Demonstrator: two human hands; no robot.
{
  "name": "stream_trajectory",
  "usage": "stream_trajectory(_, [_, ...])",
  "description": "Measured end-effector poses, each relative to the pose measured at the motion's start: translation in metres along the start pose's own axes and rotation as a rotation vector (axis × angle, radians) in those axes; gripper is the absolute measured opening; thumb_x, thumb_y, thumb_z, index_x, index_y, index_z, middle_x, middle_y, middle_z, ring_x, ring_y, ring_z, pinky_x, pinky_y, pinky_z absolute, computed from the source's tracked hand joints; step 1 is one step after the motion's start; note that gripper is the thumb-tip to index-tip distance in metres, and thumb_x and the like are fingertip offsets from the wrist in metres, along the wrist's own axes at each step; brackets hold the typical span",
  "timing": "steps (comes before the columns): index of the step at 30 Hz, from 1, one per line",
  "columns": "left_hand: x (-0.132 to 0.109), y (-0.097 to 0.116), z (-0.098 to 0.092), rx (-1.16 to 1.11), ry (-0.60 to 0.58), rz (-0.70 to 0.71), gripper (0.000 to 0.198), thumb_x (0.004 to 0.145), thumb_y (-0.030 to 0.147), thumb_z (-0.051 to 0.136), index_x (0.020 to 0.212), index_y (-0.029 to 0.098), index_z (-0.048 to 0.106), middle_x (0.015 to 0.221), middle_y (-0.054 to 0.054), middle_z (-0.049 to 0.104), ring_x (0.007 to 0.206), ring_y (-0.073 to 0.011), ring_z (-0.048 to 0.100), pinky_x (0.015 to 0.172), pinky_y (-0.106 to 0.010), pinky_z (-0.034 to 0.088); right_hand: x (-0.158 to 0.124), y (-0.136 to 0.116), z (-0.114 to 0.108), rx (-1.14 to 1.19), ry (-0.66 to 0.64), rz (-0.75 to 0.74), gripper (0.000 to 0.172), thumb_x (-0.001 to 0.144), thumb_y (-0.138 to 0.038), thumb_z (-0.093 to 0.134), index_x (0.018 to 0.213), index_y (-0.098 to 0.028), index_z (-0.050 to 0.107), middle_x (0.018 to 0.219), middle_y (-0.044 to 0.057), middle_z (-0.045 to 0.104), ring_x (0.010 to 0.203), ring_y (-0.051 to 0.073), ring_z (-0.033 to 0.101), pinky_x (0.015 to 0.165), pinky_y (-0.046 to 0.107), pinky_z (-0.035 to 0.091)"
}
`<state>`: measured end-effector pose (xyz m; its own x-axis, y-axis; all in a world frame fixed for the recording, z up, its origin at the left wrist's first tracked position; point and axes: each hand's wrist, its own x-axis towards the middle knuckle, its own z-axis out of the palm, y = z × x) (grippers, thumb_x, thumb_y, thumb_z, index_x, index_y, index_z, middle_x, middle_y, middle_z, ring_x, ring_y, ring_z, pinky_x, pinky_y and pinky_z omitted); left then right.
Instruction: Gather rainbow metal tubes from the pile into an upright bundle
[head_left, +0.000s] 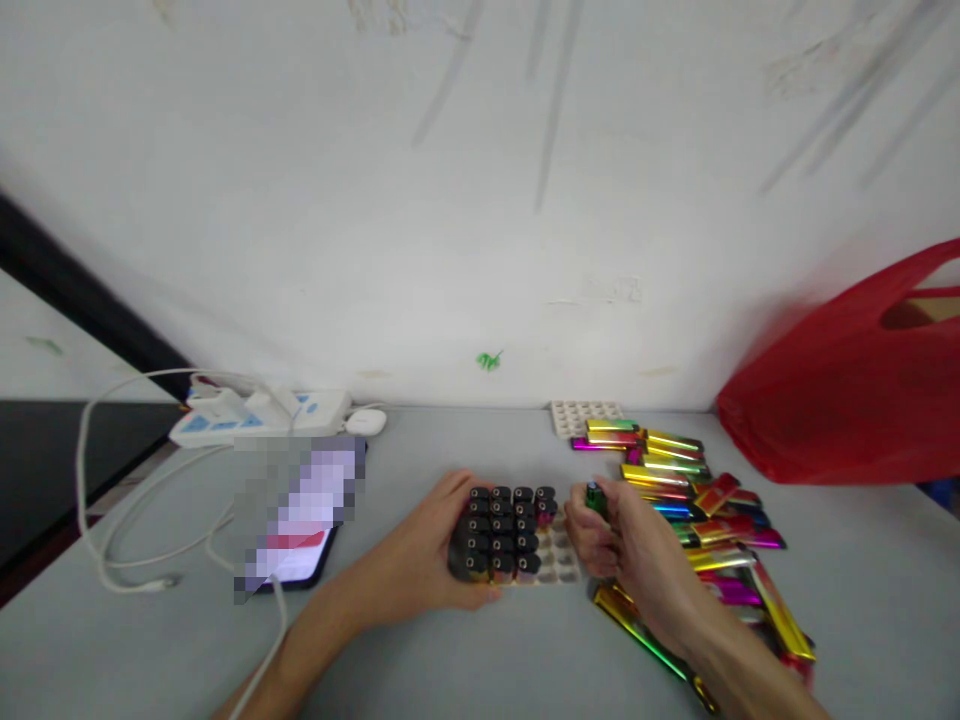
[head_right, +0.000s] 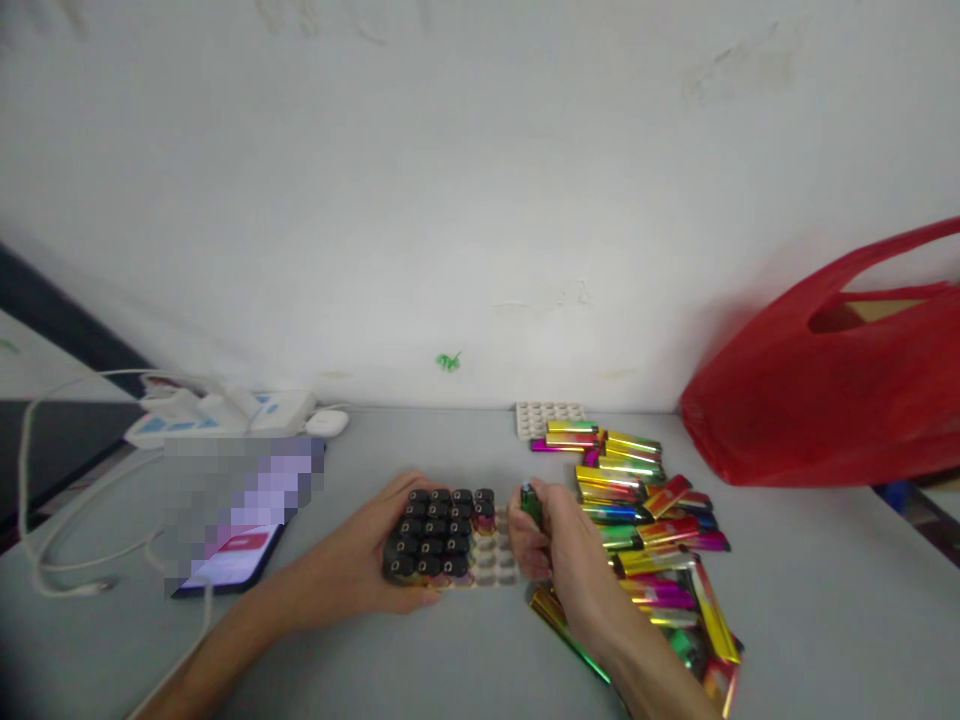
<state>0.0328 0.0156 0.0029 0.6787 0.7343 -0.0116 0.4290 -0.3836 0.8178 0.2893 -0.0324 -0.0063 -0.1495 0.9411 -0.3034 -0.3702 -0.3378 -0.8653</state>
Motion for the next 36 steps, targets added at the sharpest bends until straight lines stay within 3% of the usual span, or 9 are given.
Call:
stream_trajectory(14, [0.0000,0.0003,-0.0002,0.003,0.008,0.002,0.072,0.073,0.024,0.096,0.136,0.025,0.062,0.134,-0.007,0.063,0.129,-0.0325,0.063,0.116,-0.045,0.052,0.0001,-0.0068,0.0027,0.042,-0.001,0.070,0.062,0.086,-0.080,0.067,0.068,-0.024,0.045,0.063,-0.009,0.026,0.056,0.012,0.018,0.051,0.026,0.019])
stream_trajectory(30, [-0.0009,-0.0021,0.0013,0.000,0.017,0.010,0.071,0.074,0.026,0.096,0.136,0.026,0.063,0.136,-0.007,0.062,0.128,-0.0323,0.063,0.115,-0.044,0.053,0.0013,-0.0022,0.0018,0.040,0.092,0.050,0.052,0.085,-0.065,0.064,0.065,-0.027,0.035,0.062,-0.010,0.021,0.054,0.010,0.011,0.048,0.026,0.012])
stream_trajectory(33, [-0.0011,-0.0016,0.0017,0.003,0.024,0.006,0.070,0.074,0.026,0.096,0.136,0.026,0.063,0.135,-0.007,0.063,0.128,-0.0324,0.063,0.115,-0.044,0.053,-0.0013,-0.0029,0.0045,0.058,0.078,0.038,0.058,0.089,-0.076,0.065,0.069,-0.024,0.045,0.063,-0.009,0.026,0.055,0.011,0.015,0.049,0.025,0.014])
stream_trajectory(36, [-0.0006,-0.0002,0.0011,0.000,0.021,-0.001,0.071,0.073,0.025,0.096,0.136,0.026,0.063,0.133,-0.006,0.063,0.128,-0.0320,0.064,0.116,-0.044,0.052,-0.0030,-0.0010,0.0073,0.052,0.074,-0.048,0.056,0.096,-0.079,0.063,0.087,-0.023,0.060,0.067,-0.006,0.040,0.055,0.012,0.026,0.049,0.025,0.020])
